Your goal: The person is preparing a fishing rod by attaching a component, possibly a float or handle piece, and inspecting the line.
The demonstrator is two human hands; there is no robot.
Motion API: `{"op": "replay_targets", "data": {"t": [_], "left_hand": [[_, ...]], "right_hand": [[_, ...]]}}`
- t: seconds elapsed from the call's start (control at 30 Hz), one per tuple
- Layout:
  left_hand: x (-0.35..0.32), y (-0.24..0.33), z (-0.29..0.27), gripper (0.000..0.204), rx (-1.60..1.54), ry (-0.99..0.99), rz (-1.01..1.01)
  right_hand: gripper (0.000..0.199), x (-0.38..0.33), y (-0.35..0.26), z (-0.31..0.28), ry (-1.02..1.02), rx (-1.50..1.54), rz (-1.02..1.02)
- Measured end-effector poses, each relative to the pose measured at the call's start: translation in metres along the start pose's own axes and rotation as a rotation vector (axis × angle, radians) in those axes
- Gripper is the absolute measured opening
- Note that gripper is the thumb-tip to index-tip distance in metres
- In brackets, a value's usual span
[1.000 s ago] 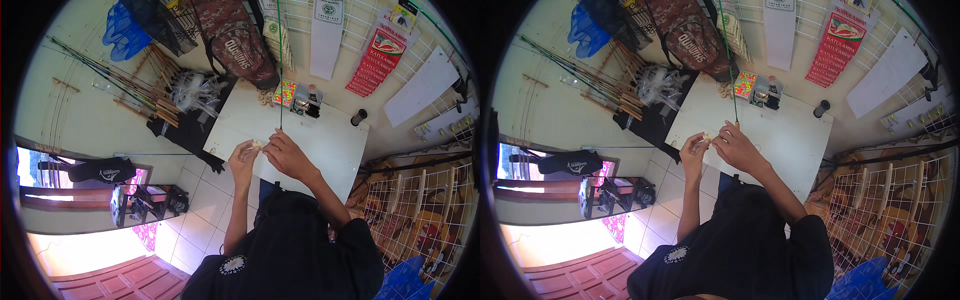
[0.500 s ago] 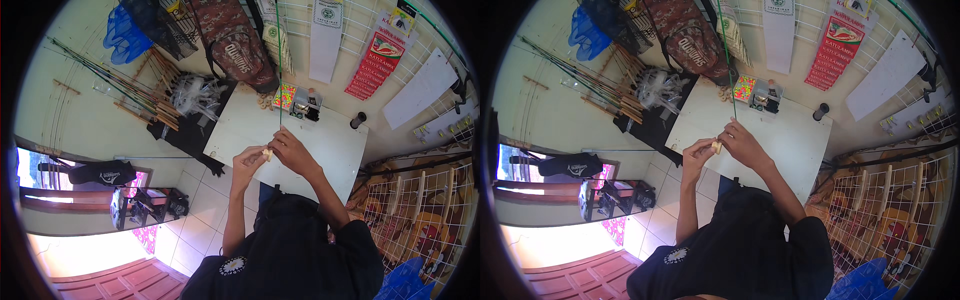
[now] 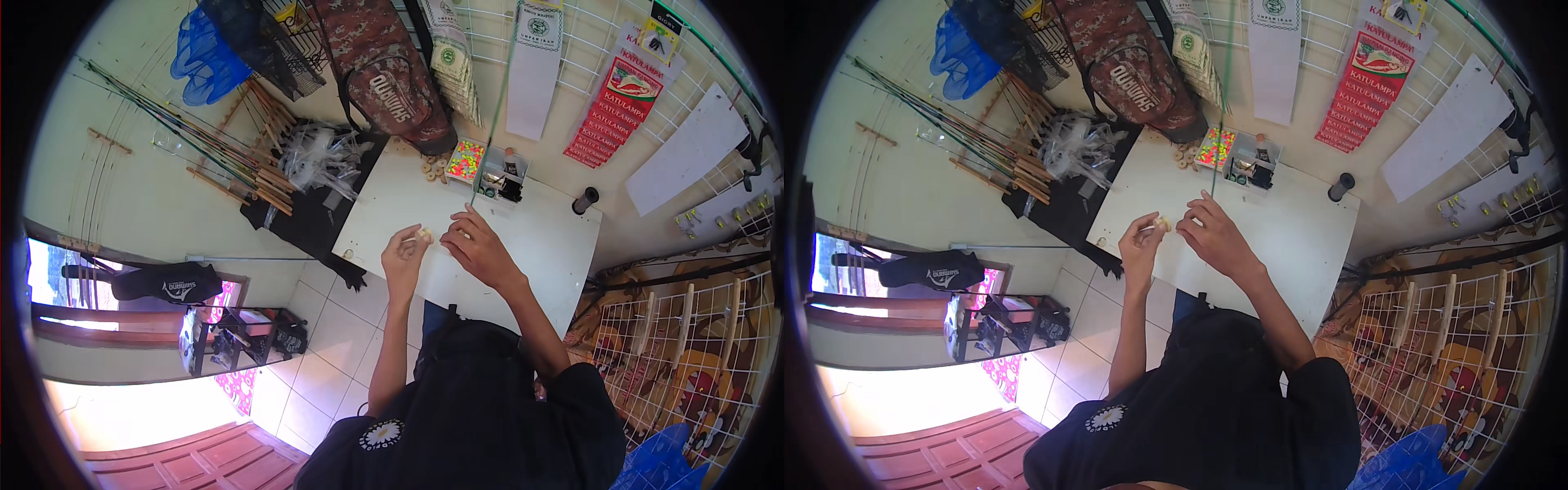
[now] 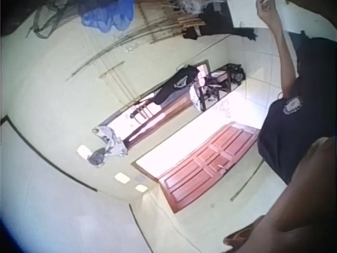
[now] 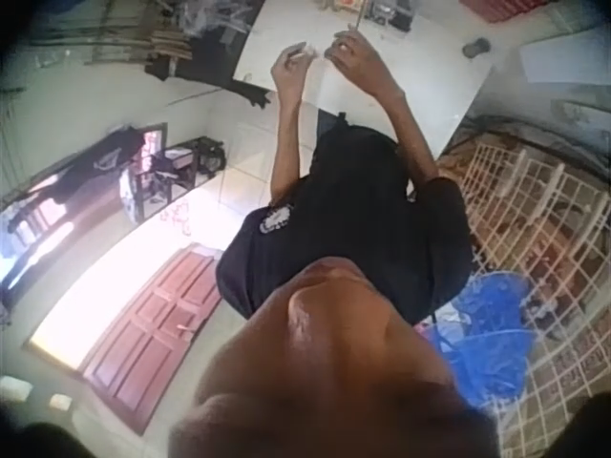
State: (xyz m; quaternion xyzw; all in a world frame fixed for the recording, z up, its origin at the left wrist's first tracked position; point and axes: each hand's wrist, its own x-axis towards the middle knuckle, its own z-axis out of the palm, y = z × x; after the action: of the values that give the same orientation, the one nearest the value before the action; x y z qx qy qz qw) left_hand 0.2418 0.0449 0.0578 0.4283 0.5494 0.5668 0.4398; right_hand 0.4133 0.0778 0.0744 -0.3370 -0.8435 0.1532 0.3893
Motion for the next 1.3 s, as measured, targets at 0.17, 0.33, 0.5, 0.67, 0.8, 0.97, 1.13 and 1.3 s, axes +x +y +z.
{"op": "replay_targets", "data": {"t": [0.17, 0.33, 0.5, 0.67, 0.8, 0.97, 1.13, 1.3], "left_hand": [[0.020, -0.014, 0.003, 0.024, -0.110, 0.114, 0.046], [0.028, -0.026, 0.006, 0.023, -0.134, 0.214, 0.012], [0.022, -0.062, -0.002, 0.025, -0.068, 0.217, -0.054], [0.006, -0.112, -0.013, 0.025, 0.127, 0.218, -0.086], [-0.015, -0.136, -0.016, 0.024, 0.361, 0.206, -0.149], [-0.040, -0.160, -0.021, 0.024, 0.414, 0.137, -0.212], [-0.059, -0.171, -0.032, 0.023, 0.448, 0.098, -0.212], [-0.076, -0.181, -0.054, 0.019, 0.495, 0.137, -0.165]], "right_hand": [[0.034, 0.010, 0.013, -0.001, 0.491, -0.124, 0.153], [0.042, 0.025, 0.069, 0.000, 0.594, 0.422, 0.516], [0.025, 0.032, 0.076, 0.014, 0.375, 0.552, 0.517], [0.020, 0.037, 0.069, 0.014, 0.389, 0.602, 0.526], [0.021, 0.036, 0.073, 0.013, 0.407, 0.634, 0.605], [0.017, 0.038, 0.074, 0.012, 0.398, 0.600, 0.596], [0.014, 0.042, 0.072, 0.006, 0.373, 0.529, 0.603], [0.014, 0.042, 0.076, -0.002, 0.401, 0.435, 0.576]]}}
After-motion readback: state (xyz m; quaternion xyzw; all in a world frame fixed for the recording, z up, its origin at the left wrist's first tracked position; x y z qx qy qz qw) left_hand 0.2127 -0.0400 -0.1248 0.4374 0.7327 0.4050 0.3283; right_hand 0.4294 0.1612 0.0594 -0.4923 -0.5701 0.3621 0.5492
